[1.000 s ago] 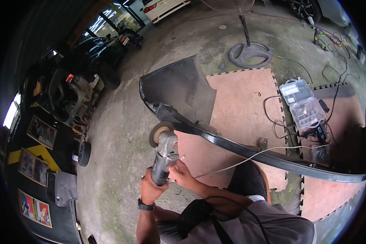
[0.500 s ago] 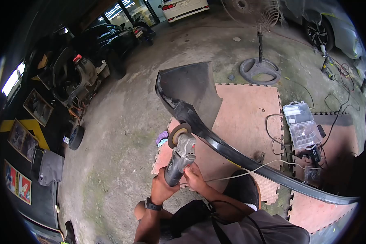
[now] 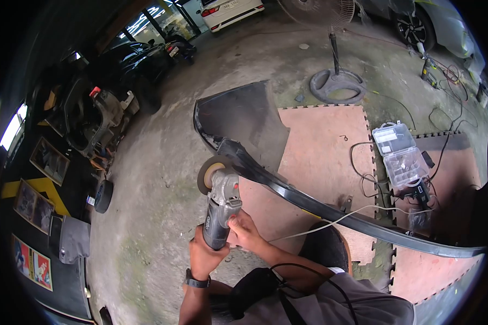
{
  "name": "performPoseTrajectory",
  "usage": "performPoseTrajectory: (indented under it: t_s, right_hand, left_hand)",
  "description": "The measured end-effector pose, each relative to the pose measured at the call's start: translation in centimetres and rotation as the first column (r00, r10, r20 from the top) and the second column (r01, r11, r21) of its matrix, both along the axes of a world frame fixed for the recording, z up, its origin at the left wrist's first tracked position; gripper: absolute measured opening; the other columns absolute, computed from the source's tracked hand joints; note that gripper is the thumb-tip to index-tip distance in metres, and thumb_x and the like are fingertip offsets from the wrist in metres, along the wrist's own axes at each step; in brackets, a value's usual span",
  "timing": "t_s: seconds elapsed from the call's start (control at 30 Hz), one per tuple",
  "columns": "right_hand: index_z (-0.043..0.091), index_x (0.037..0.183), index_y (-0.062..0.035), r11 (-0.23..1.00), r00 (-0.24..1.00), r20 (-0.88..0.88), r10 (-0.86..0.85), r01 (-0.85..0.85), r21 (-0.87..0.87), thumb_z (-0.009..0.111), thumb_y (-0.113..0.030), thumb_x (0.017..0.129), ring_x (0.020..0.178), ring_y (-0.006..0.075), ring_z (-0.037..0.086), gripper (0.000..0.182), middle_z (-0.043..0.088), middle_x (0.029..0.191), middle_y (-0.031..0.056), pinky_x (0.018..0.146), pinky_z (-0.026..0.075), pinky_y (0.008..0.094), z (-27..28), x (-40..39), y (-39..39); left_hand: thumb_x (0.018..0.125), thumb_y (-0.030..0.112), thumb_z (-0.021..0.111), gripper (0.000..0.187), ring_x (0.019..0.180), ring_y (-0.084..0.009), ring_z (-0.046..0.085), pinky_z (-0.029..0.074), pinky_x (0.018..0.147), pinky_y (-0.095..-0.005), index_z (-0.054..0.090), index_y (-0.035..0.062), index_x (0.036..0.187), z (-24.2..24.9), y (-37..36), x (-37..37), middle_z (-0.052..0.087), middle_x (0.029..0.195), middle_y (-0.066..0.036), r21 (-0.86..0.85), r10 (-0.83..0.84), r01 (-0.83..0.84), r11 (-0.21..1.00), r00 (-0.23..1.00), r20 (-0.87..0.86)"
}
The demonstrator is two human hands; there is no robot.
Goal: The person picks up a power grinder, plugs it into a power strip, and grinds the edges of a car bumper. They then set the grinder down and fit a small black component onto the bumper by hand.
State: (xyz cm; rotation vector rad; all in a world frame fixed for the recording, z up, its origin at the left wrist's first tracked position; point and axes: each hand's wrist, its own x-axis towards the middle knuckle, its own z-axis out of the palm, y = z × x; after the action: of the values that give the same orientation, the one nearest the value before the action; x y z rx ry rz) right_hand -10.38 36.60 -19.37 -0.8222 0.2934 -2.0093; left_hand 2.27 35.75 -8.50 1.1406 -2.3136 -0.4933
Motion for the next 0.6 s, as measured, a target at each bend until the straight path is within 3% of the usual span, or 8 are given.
performPoseTrajectory:
  t_s: [0.07, 0.1, 0.17, 0.3, 0.4, 0.47, 0.6]
  right_hand:
    - [0.042, 0.145, -0.0002, 1.000, 1.000, 0.002, 0.006, -0.006, 0.028, 0.057, -0.037, 0.105, 0.124, 0.0158, 0.052, 0.056, 0.057, 0.134, 0.0081, 0.107, 0.041, 0.0366, -1.2, 0.4, 0.2]
    - [0.042, 0.145, -0.0002, 1.000, 1.000, 0.007, 0.005, -0.005, 0.025, 0.057, -0.037, 0.105, 0.124, 0.0158, 0.052, 0.056, 0.057, 0.134, 0.0081, 0.107, 0.041, 0.0366, -2.2, 0.6, 0.4]
    - [0.043, 0.144, -0.0006, 0.971, 0.990, 0.061, 0.124, -0.134, 0.196, 0.057, -0.037, 0.105, 0.123, 0.0152, 0.052, 0.055, 0.057, 0.132, 0.0078, 0.106, 0.041, 0.0354, -3.5, 0.8, 0.8]
    - [0.043, 0.145, -0.0005, 0.985, 0.995, 0.076, 0.064, -0.075, 0.154, 0.057, -0.036, 0.105, 0.122, 0.0151, 0.052, 0.055, 0.057, 0.132, 0.0083, 0.105, 0.041, 0.0345, -2.9, 1.2, 0.5]
    - [0.040, 0.146, 0.0003, 1.000, 1.000, 0.029, -0.008, 0.008, 0.020, 0.056, -0.033, 0.106, 0.125, 0.0176, 0.051, 0.055, 0.056, 0.134, 0.0107, 0.107, 0.040, 0.0366, -0.2, 0.8, -0.2]
    - [0.038, 0.148, 0.0015, 0.999, 0.999, -0.009, -0.040, 0.040, -0.009, 0.055, -0.029, 0.106, 0.129, 0.0209, 0.049, 0.054, 0.054, 0.137, 0.0127, 0.111, 0.036, 0.0391, 1.7, 0.5, 0.5]
    - [0.038, 0.147, 0.0022, 0.995, 1.000, 0.000, 0.025, -0.025, 0.099, 0.054, -0.027, 0.106, 0.133, 0.0223, 0.047, 0.053, 0.052, 0.140, 0.0137, 0.114, 0.033, 0.0407, 0.7, 0.8, 1.1]
  left_hand:
    - [0.063, 0.015, 0.086, 0.057, 0.083, -0.0345, 0.075, 0.058, 0.072, -0.0407, 0.056, -0.0022, 0.108, -1.1, 0.1, 0.4, 0.072, 0.087, -0.022, -0.035, 0.023, -0.020, 0.999, 0.998, 0.060]
    - [0.063, 0.015, 0.086, 0.057, 0.083, -0.0345, 0.075, 0.058, 0.072, -0.0407, 0.056, -0.0022, 0.108, -1.6, 0.2, 0.4, 0.072, 0.087, -0.022, -0.038, 0.022, -0.020, 0.999, 0.998, 0.065]
    - [0.062, 0.015, 0.086, 0.057, 0.083, -0.0350, 0.075, 0.058, 0.072, -0.0408, 0.057, -0.0018, 0.108, -2.3, 0.5, 0.7, 0.072, 0.087, -0.021, 0.030, 0.053, -0.057, 0.998, 0.990, 0.128]
    - [0.062, 0.014, 0.085, 0.055, 0.081, -0.0338, 0.075, 0.058, 0.072, -0.0403, 0.057, -0.0013, 0.107, -2.0, 0.4, 0.5, 0.072, 0.087, -0.022, 0.017, 0.023, -0.024, 1.000, 0.997, 0.079]
    - [0.061, 0.014, 0.085, 0.055, 0.080, -0.0319, 0.075, 0.057, 0.071, -0.0397, 0.056, -0.0013, 0.105, -0.3, -0.1, 0.5, 0.072, 0.087, -0.021, -0.011, 0.036, -0.035, 0.999, 0.995, 0.094]
    - [0.061, 0.014, 0.086, 0.054, 0.078, -0.0308, 0.074, 0.057, 0.070, -0.0394, 0.056, -0.0010, 0.104, 0.5, 0.0, 0.4, 0.072, 0.086, -0.021, -0.012, 0.000, 0.000, 1.000, 1.000, 0.009]
    - [0.060, 0.015, 0.086, 0.056, 0.077, -0.0310, 0.073, 0.057, 0.071, -0.0402, 0.057, -0.0006, 0.104, -0.3, -0.2, 1.1, 0.071, 0.084, -0.019, -0.044, 0.020, -0.016, 0.999, 0.995, 0.099]
